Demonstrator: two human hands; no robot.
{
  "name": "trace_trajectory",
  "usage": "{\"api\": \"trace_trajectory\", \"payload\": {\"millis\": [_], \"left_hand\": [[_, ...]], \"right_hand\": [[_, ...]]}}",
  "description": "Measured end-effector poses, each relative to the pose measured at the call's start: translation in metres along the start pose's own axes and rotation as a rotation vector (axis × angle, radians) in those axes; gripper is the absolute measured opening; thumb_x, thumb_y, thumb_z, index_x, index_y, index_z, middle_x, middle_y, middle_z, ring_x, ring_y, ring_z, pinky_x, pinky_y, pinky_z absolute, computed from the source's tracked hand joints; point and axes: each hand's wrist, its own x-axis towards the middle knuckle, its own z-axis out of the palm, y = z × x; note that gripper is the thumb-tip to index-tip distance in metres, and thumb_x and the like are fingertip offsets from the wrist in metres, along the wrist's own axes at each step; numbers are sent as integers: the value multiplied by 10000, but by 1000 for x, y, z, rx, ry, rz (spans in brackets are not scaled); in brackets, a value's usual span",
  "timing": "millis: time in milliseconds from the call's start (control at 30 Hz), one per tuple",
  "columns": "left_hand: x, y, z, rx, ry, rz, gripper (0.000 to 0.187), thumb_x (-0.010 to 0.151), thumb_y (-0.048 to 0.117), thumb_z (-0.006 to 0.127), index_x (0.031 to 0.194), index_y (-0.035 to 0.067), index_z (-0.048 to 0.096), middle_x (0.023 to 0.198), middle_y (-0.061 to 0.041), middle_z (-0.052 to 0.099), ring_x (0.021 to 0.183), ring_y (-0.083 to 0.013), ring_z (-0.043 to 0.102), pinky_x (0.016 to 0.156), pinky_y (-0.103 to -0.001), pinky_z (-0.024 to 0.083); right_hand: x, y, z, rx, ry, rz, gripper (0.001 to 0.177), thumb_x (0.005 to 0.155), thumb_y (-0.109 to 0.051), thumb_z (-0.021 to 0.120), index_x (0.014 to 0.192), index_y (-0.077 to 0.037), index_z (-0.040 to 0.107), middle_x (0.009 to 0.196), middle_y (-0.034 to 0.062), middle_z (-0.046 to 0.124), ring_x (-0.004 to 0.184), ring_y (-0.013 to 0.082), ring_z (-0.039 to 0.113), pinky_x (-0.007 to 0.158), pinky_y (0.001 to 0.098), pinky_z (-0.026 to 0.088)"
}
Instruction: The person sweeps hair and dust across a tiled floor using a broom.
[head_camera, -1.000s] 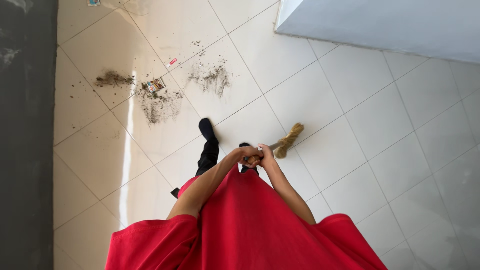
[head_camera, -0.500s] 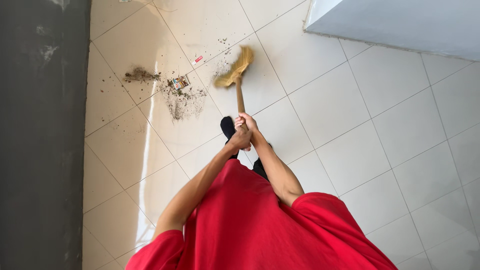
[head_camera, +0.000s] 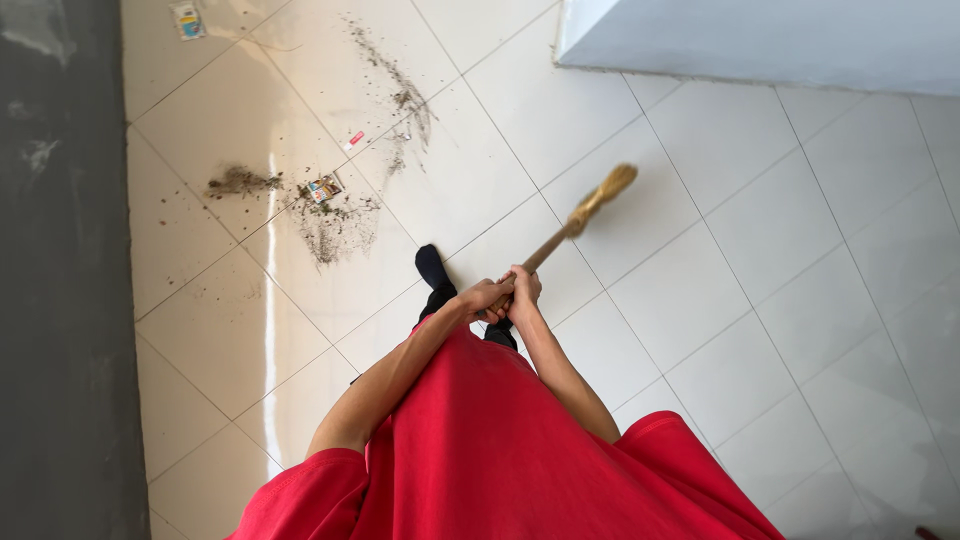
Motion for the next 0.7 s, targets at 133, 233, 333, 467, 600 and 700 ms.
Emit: {"api": "trace_trajectory", "payload": {"millis": [133, 233, 333, 467, 600, 700], "left_hand": [[40, -28, -15, -143, 17, -97, 377, 1082, 264, 497, 814, -1, 504, 617, -43, 476, 461, -104, 433, 398, -246, 388], [57, -34, -4, -108, 152, -59, 277, 1047, 223, 437, 898, -8, 475, 604, -77, 479, 448, -148, 460, 386, -300, 421], [53, -38, -1, -44, 214, 12, 257, 1024, 219, 370, 1086, -14, 457, 641, -103, 520, 463, -183, 536, 405, -345, 505], [22, -34, -15, -14, 406, 14, 558, 1086, 330, 402, 1378, -86, 173, 795, -160, 640, 556, -216, 651, 508, -343, 597], [-8, -16, -20, 16, 429, 76, 700, 1069, 444, 398, 1484, -16, 72, 819, -174, 631, 578, -211, 642, 506, -339, 590], [-13, -12, -23, 123, 369, 170, 684, 1038, 529, 382, 1407, -39, 286, 801, -163, 650, 560, -223, 672, 468, -346, 574]], "right_hand": [[18, 17, -2, -146, 92, 170, 111, 848, -130, 598, 831, -36, 541, 674, 77, 594, 594, 214, 543, 527, 370, 441], [34, 27, 9, -159, -214, 339, 199, 867, -196, 588, 730, -66, 525, 635, 50, 569, 551, 193, 533, 499, 339, 461], [44, 31, 23, -124, -544, 460, 213, 940, -182, 612, 789, -55, 532, 676, 19, 557, 564, 131, 540, 515, 275, 477], [40, 35, 55, -93, -635, 432, 133, 958, -119, 623, 948, -52, 509, 774, 57, 613, 601, 89, 558, 539, 263, 470], [26, 30, 70, -93, -573, 112, 379, 889, -65, 625, 1259, -1, 573, 766, 71, 600, 590, 101, 564, 535, 262, 495], [8, 18, 71, -119, -434, -74, 511, 872, -50, 640, 1367, -6, 524, 770, 85, 604, 603, 130, 577, 545, 272, 513]]}}
